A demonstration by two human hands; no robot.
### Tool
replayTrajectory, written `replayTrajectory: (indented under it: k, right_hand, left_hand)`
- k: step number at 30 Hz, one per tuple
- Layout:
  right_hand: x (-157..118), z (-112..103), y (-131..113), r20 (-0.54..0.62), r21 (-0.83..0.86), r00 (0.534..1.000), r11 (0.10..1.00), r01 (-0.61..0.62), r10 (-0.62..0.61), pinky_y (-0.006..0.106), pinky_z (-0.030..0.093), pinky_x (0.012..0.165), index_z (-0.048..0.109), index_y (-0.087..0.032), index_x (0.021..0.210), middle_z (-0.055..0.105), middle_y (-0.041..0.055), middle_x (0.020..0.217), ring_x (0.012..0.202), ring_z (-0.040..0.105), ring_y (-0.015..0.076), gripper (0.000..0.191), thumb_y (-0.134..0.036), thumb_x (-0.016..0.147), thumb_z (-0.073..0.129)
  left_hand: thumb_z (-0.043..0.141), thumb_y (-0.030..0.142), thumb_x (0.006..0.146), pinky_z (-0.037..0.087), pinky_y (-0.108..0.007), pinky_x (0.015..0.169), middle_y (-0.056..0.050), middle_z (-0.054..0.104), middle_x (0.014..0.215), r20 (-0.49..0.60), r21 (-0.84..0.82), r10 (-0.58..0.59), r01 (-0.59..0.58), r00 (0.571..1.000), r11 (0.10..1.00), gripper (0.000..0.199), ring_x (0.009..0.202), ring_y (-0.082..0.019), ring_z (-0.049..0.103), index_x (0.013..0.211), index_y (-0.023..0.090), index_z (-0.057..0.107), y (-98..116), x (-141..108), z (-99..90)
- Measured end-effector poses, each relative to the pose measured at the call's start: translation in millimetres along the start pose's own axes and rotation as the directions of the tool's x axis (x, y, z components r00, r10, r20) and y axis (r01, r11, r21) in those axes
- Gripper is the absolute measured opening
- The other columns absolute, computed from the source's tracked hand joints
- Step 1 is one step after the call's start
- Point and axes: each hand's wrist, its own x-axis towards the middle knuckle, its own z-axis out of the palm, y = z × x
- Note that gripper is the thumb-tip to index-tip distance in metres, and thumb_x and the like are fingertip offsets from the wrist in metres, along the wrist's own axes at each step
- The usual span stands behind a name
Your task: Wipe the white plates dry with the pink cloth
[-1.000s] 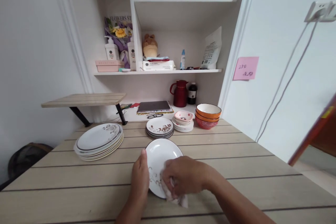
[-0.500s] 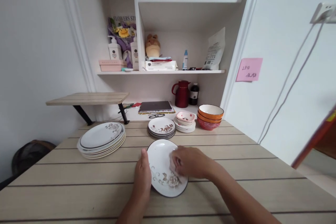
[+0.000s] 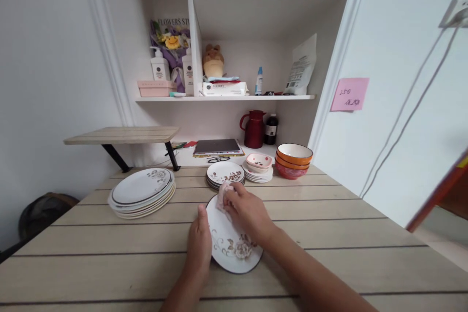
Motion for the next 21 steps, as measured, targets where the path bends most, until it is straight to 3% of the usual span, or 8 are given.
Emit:
replayTrajectory:
  k: [4, 6, 9, 12, 15, 18, 21]
  right_hand:
    - [-4.6, -14.4, 22.4, 0.075, -0.133, 0.990, 0.985, -0.111, 0.122, 0.024, 0.029, 0.055, 0.058, -0.024, 0.100, 0.057, 0.0049, 0.107, 0.075, 0.058, 0.0153, 0.015, -0.025, 0.087, 0.050]
    - [-11.8, -25.2, 28.5, 0.168, -0.182, 0.977, 0.978, -0.104, 0.135, 0.025, 0.027, 0.053, 0.060, -0.024, 0.096, 0.059, 0.0050, 0.101, 0.069, 0.058, 0.0155, 0.015, -0.025, 0.085, 0.050]
    - [-23.0, -40.5, 29.7, 0.379, -0.141, 0.925, 0.990, 0.019, 0.036, 0.025, 0.026, 0.053, 0.064, -0.023, 0.082, 0.063, 0.0034, 0.090, 0.066, 0.058, 0.0167, 0.009, -0.023, 0.075, 0.059]
    - [-28.6, -46.9, 23.3, 0.528, 0.047, 0.839, 0.991, 0.126, -0.131, 0.025, 0.027, 0.054, 0.063, -0.024, 0.073, 0.064, -0.0009, 0.081, 0.068, 0.057, 0.0164, 0.007, -0.023, 0.067, 0.066]
    - [-26.9, -40.6, 11.8, 0.486, 0.219, 0.834, 0.960, 0.171, -0.260, 0.024, 0.031, 0.059, 0.063, -0.025, 0.078, 0.062, -0.0024, 0.086, 0.073, 0.056, 0.0154, 0.009, -0.025, 0.069, 0.067]
    - [-21.9, -25.4, -1.7, 0.333, 0.352, 0.890, 0.917, 0.188, -0.311, 0.023, 0.035, 0.067, 0.061, -0.024, 0.087, 0.057, -0.0008, 0.096, 0.082, 0.056, 0.0145, 0.010, -0.024, 0.077, 0.062]
    - [-16.5, -9.3, -11.0, 0.186, 0.349, 0.951, 0.922, 0.171, -0.247, 0.023, 0.037, 0.071, 0.059, -0.024, 0.091, 0.053, 0.0010, 0.105, 0.086, 0.055, 0.0142, 0.011, -0.023, 0.080, 0.060]
  left_hand:
    - [0.042, 0.071, 0.076, 0.049, -0.042, 0.089, -0.018, 0.074, 0.094, 0.059, -0.009, 0.025, -0.025, 0.998, 1.000, 0.068, 0.100, -0.031, 0.065, 0.091, 0.011, 0.069, 1.2, -1.6, 1.0]
    - [0.043, 0.072, 0.075, 0.049, -0.043, 0.087, -0.018, 0.074, 0.091, 0.056, -0.005, 0.029, -0.029, 0.998, 1.000, 0.068, 0.098, -0.032, 0.066, 0.091, 0.010, 0.069, 1.4, -2.3, 1.3]
    - [0.043, 0.074, 0.074, 0.051, -0.044, 0.083, -0.017, 0.074, 0.086, 0.043, 0.009, 0.013, -0.014, 0.999, 1.000, 0.071, 0.091, -0.033, 0.067, 0.090, 0.010, 0.069, 1.6, -2.7, 1.3]
    - [0.043, 0.073, 0.074, 0.051, -0.042, 0.081, -0.016, 0.074, 0.090, 0.051, -0.004, -0.008, 0.008, 0.999, 1.000, 0.070, 0.090, -0.031, 0.068, 0.091, 0.011, 0.069, 1.8, -2.4, 0.6]
    - [0.042, 0.073, 0.074, 0.050, -0.041, 0.084, -0.015, 0.074, 0.091, 0.044, -0.020, 0.001, 0.000, 0.999, 1.000, 0.068, 0.092, -0.030, 0.067, 0.088, 0.012, 0.069, 2.2, -1.7, -0.5]
    - [0.044, 0.075, 0.071, 0.051, -0.041, 0.083, -0.014, 0.074, 0.085, 0.001, -0.008, 0.020, -0.020, 1.000, 1.000, 0.069, 0.091, -0.031, 0.067, 0.084, 0.012, 0.069, 2.0, -1.2, -1.1]
    - [0.044, 0.075, 0.071, 0.052, -0.041, 0.080, -0.014, 0.074, 0.083, -0.033, -0.001, 0.013, -0.014, 0.999, 1.000, 0.068, 0.091, -0.032, 0.067, 0.083, 0.012, 0.069, 1.9, -1.2, -0.8]
